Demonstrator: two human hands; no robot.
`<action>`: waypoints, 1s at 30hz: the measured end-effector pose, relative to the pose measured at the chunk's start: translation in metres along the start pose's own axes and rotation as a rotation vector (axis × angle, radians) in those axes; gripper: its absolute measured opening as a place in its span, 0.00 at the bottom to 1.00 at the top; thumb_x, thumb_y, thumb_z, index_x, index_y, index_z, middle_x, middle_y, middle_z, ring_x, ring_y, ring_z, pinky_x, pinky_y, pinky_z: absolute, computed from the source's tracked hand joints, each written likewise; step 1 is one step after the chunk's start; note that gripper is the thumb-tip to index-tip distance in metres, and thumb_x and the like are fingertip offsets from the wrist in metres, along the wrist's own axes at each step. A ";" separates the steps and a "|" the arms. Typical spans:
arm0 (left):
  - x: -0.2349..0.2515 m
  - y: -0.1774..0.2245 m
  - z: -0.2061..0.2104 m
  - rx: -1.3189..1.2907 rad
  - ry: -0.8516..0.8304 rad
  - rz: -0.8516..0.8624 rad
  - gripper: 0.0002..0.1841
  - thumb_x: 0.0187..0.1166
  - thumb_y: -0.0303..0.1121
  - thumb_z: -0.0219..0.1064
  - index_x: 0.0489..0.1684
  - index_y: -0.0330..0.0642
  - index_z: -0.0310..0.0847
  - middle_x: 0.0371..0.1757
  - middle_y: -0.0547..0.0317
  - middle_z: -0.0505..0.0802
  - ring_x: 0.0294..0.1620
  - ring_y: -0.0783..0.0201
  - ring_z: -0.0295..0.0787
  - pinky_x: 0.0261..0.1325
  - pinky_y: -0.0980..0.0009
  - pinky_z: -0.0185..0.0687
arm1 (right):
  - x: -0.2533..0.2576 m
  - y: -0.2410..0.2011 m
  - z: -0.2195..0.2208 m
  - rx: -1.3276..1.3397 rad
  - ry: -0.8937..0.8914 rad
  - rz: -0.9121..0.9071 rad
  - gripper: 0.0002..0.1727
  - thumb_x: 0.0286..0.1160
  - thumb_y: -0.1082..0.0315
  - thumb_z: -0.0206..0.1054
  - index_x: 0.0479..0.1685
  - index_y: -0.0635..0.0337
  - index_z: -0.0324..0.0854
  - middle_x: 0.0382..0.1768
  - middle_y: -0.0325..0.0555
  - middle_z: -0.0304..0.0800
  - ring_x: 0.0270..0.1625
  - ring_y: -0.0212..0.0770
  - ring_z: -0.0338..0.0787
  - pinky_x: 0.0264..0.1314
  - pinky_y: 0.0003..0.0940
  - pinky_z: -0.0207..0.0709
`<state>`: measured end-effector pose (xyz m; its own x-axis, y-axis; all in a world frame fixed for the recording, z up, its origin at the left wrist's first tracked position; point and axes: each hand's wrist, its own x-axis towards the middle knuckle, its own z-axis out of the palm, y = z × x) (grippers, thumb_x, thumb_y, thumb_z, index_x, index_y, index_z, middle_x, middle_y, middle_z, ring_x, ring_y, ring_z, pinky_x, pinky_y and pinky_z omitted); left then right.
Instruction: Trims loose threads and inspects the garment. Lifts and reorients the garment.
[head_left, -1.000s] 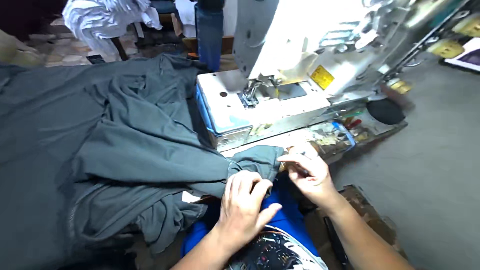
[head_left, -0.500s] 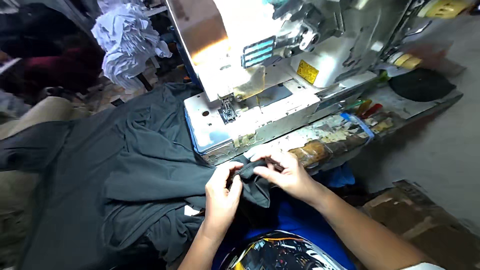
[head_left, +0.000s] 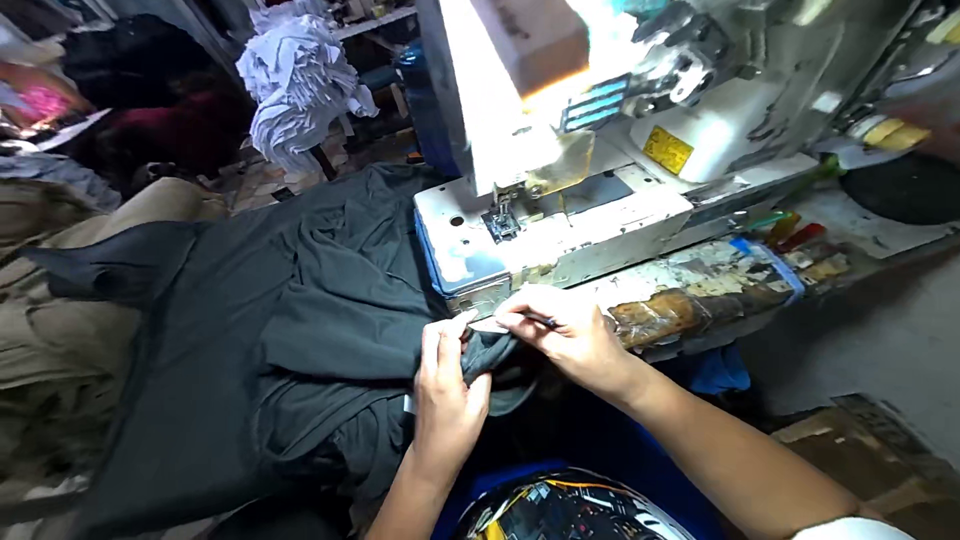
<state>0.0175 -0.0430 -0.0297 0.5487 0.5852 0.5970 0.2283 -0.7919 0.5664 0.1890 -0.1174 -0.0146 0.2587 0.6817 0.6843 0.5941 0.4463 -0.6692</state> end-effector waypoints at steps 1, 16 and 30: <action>0.000 -0.001 -0.009 -0.045 0.010 -0.027 0.26 0.57 0.22 0.67 0.61 0.30 0.85 0.55 0.47 0.89 0.55 0.66 0.87 0.59 0.75 0.84 | 0.000 0.001 0.000 0.025 0.029 0.050 0.07 0.77 0.69 0.69 0.37 0.62 0.90 0.33 0.35 0.90 0.36 0.18 0.85 0.43 0.12 0.80; 0.015 -0.005 -0.036 -1.000 -0.030 -0.403 0.13 0.84 0.25 0.58 0.37 0.40 0.91 0.44 0.62 0.93 0.49 0.73 0.89 0.56 0.75 0.86 | -0.004 -0.011 -0.016 0.518 -0.049 0.548 0.05 0.79 0.72 0.66 0.39 0.54 0.87 0.27 0.27 0.85 0.17 0.16 0.71 0.19 0.10 0.65; 0.015 0.011 -0.032 -0.884 -0.133 -0.352 0.09 0.85 0.27 0.60 0.40 0.39 0.88 0.35 0.66 0.92 0.38 0.77 0.89 0.46 0.79 0.86 | -0.016 -0.017 -0.013 0.732 0.087 0.700 0.06 0.86 0.69 0.60 0.39 0.53 0.79 0.19 0.31 0.77 0.14 0.17 0.65 0.16 0.11 0.57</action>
<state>0.0026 -0.0373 0.0036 0.6639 0.6965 0.2722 -0.2613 -0.1250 0.9571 0.1848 -0.1438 -0.0107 0.4418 0.8944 0.0699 -0.3165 0.2283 -0.9207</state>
